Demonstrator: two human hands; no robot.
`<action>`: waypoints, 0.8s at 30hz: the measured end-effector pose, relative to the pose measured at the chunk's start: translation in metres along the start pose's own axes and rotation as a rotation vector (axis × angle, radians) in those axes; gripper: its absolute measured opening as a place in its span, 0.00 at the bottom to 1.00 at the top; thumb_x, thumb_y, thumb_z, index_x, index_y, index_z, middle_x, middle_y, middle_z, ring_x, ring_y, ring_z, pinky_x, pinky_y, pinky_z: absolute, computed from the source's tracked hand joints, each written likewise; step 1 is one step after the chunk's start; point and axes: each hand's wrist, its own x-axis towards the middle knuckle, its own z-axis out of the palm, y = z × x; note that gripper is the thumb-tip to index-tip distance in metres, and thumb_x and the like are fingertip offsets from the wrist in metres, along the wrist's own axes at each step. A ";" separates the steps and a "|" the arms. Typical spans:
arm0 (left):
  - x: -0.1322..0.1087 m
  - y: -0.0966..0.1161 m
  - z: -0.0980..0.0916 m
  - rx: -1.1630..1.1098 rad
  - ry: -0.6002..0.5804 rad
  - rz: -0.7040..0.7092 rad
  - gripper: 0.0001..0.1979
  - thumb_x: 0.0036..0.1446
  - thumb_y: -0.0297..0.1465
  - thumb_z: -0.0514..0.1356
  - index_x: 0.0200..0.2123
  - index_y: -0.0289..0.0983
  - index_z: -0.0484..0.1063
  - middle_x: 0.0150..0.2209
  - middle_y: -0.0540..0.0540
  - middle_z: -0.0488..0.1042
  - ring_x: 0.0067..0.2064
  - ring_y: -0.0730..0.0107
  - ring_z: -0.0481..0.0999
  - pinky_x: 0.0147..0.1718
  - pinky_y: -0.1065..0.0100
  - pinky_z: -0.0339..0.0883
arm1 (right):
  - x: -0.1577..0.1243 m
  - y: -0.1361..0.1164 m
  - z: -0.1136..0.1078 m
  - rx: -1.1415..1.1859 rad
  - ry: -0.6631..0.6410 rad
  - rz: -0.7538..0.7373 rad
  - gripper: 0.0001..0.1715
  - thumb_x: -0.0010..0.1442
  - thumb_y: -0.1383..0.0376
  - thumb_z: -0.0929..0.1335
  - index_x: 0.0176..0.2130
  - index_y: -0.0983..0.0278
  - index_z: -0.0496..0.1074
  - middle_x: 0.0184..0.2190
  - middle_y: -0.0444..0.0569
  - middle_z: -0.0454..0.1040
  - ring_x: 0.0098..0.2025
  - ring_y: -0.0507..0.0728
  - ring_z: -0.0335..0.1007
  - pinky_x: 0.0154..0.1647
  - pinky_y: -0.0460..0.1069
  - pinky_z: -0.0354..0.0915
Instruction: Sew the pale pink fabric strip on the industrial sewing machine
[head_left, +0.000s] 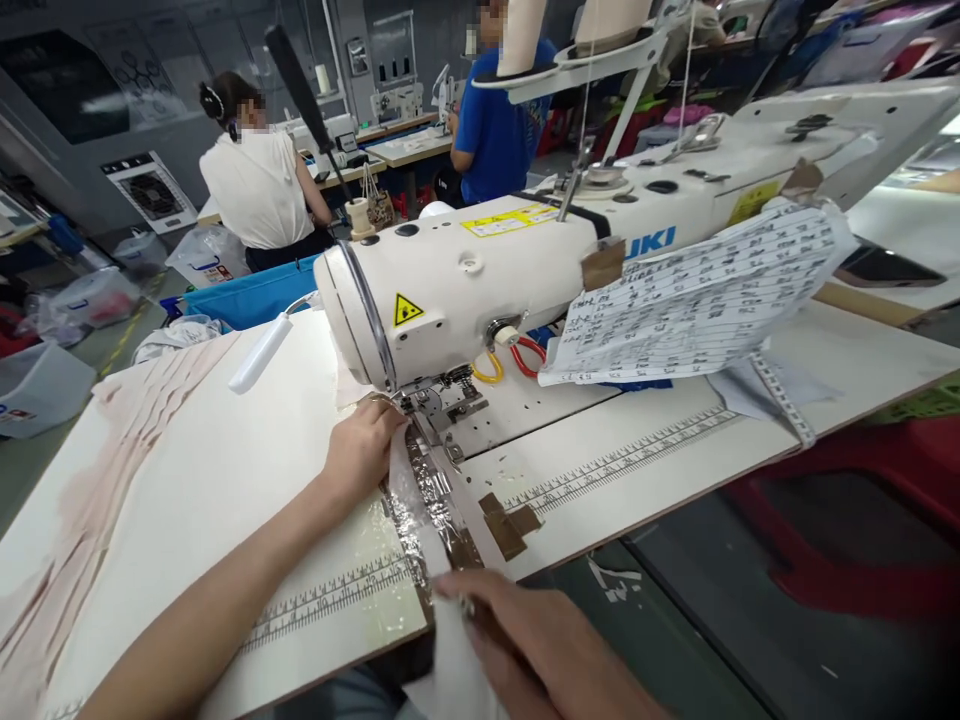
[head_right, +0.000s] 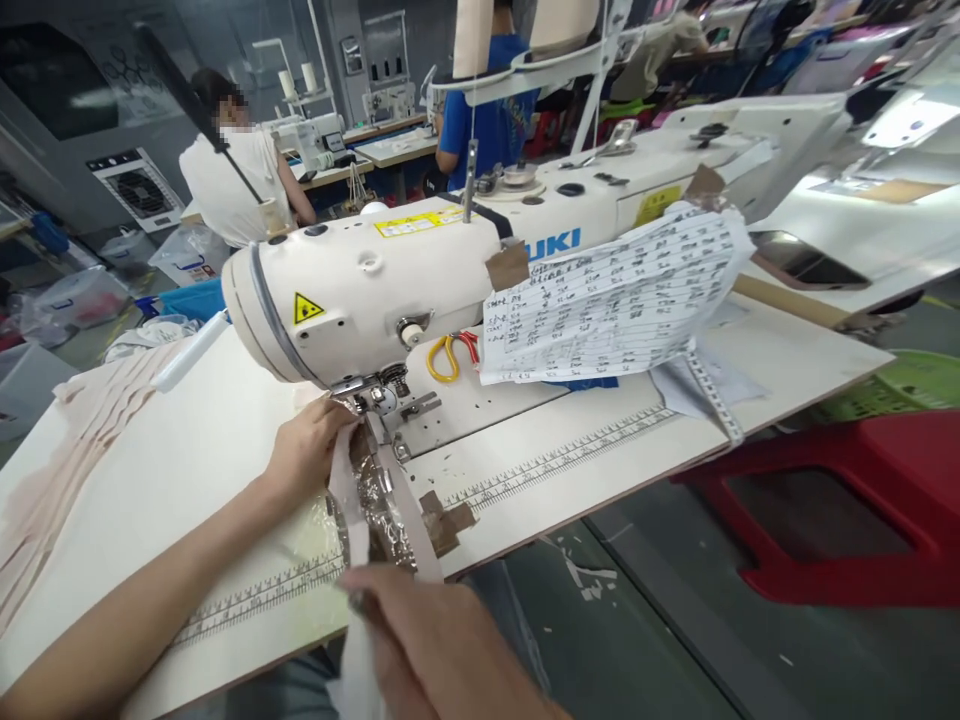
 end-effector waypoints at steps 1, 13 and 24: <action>-0.001 -0.003 0.001 -0.060 0.025 -0.018 0.06 0.64 0.28 0.55 0.36 0.36 0.72 0.36 0.45 0.75 0.37 0.66 0.74 0.32 0.67 0.72 | 0.003 0.009 0.001 -0.090 0.022 -0.001 0.18 0.67 0.62 0.57 0.51 0.55 0.70 0.34 0.47 0.80 0.32 0.58 0.77 0.33 0.50 0.69; 0.002 -0.012 0.008 -0.363 0.068 -0.105 0.08 0.62 0.32 0.55 0.32 0.39 0.73 0.34 0.46 0.75 0.37 0.67 0.75 0.34 0.66 0.71 | 0.065 0.055 0.021 -0.673 0.209 -0.091 0.16 0.67 0.69 0.58 0.50 0.65 0.69 0.37 0.50 0.80 0.30 0.55 0.76 0.24 0.47 0.60; 0.001 -0.014 0.011 -0.296 0.035 -0.082 0.06 0.63 0.32 0.53 0.37 0.39 0.69 0.36 0.47 0.74 0.38 0.67 0.73 0.35 0.66 0.68 | 0.075 0.054 0.026 -0.706 0.151 -0.037 0.16 0.66 0.70 0.59 0.50 0.65 0.69 0.36 0.52 0.80 0.31 0.56 0.77 0.25 0.47 0.61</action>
